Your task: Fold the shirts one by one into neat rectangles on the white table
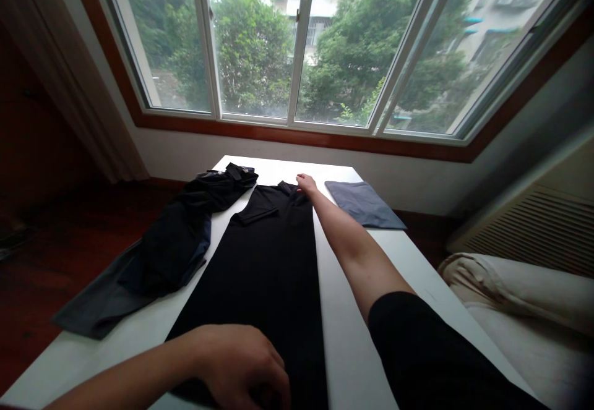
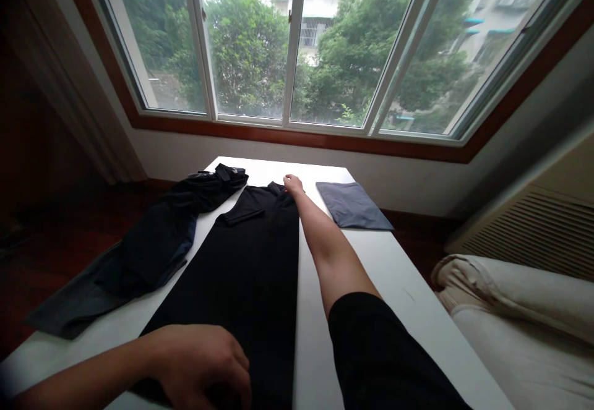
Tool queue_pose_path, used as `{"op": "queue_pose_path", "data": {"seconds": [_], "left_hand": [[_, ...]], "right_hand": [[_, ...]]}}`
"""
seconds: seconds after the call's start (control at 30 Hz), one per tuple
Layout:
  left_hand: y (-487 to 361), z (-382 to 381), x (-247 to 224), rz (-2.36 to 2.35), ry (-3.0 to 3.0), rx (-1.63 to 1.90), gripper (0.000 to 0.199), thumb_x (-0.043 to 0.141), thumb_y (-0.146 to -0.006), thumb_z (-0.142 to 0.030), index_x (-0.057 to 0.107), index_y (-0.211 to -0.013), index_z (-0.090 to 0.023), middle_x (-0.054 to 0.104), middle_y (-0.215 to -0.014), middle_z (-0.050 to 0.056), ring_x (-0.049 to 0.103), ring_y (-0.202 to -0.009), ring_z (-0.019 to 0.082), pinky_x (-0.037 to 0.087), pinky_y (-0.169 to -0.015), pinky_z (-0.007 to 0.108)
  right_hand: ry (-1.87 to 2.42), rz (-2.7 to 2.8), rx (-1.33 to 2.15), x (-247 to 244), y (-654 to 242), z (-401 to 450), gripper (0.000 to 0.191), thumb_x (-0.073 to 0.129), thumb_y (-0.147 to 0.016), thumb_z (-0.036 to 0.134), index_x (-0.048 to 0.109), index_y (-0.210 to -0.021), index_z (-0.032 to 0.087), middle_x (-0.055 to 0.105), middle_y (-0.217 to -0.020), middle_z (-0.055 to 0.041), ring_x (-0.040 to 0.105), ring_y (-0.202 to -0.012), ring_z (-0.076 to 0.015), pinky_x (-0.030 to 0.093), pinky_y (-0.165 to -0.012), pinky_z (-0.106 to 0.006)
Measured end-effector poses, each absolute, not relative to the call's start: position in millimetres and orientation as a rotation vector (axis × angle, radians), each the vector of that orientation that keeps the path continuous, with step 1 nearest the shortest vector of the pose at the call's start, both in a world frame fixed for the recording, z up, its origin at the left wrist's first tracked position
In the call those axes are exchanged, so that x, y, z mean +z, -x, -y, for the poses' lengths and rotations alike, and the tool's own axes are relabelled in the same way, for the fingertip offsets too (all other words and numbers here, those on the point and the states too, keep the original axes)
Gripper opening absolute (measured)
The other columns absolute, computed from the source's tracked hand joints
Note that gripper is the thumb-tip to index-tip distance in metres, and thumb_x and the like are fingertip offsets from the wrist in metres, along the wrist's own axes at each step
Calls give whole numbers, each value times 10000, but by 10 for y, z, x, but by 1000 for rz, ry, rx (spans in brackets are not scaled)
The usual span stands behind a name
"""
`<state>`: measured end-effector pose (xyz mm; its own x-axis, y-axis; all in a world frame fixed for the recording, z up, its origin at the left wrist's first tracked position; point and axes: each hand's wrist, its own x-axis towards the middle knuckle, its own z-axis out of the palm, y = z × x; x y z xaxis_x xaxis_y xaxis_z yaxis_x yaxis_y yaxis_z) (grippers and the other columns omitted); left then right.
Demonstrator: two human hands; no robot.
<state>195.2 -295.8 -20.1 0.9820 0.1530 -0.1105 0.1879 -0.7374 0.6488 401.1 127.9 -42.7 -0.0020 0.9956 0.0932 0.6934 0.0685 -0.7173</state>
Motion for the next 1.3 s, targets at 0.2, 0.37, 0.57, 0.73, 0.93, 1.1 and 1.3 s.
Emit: {"op": "queue_pose_path", "data": {"seconds": [0.2, 0.37, 0.57, 0.73, 0.93, 1.1, 1.3], "left_hand": [[-2134, 2993, -327, -674, -2585, 170, 325, 659, -971, -389, 658, -1264, -249, 682, -1236, 63, 633, -1124, 230, 510, -977, 365], [-2217, 3077, -491, -463, -2684, 172, 588, 506, -1049, -494, 444, -1573, -236, 393, -1660, 134, 341, -1538, 341, 262, -1252, 608], [-2306, 3118, -518, -406, -2666, 95, 676, 423, -1075, -548, 306, -1669, -246, 248, -1730, 136, 218, -1599, 349, 230, -1263, 634], [-2507, 3130, -570, -398, -2696, 108, 693, 412, -1071, -553, 296, -1673, -229, 226, -1733, 148, 211, -1600, 356, 235, -1254, 644], [-2736, 3166, -679, -409, -2782, 157, 701, 352, -1076, -578, 295, -1670, -211, 217, -1739, 139, 194, -1607, 332, 238, -1258, 600], [-2768, 3170, -799, -292, -2883, 189, 700, 474, -1055, -506, 318, -1658, -186, 275, -1718, 150, 261, -1590, 314, 325, -1230, 570], [-2815, 3122, -940, -234, -2977, 207, 586, 360, -1092, -406, 378, -1631, -178, 329, -1698, 146, 324, -1565, 326, 363, -1213, 582]], "right_hand": [[1781, 1823, 457, -721, -3939, -1140, 358, 502, -988, 326, 746, -1221, 209, 680, -1335, -126, 579, -1285, -298, 414, -1129, -380], [1845, 2064, 262, -1143, -3727, -890, 525, 550, -988, 504, 620, -1430, 229, 505, -1542, -165, 356, -1483, -369, 252, -1238, -518], [1865, 2190, 316, -1383, -3706, -830, 755, 393, -1021, 685, 400, -1621, 226, 178, -1735, -172, 125, -1597, -381, 127, -1255, -595], [1801, 2324, 367, -1310, -3798, -933, 781, 384, -1008, 734, 377, -1639, 274, 127, -1756, -128, 53, -1615, -364, 37, -1272, -569], [1628, 2458, 286, -1256, -3815, -927, 684, 459, -1035, 641, 468, -1597, 251, 154, -1754, -110, 59, -1623, -324, 57, -1299, -442], [1565, 2465, 325, -1188, -3839, -858, 622, 478, -1051, 579, 493, -1581, 254, 247, -1732, -82, 160, -1613, -283, 151, -1295, -361], [1592, 2341, 127, -1170, -3768, -567, 565, 475, -1063, 489, 512, -1558, 219, 305, -1707, -120, 263, -1582, -287, 201, -1280, -384]]}}
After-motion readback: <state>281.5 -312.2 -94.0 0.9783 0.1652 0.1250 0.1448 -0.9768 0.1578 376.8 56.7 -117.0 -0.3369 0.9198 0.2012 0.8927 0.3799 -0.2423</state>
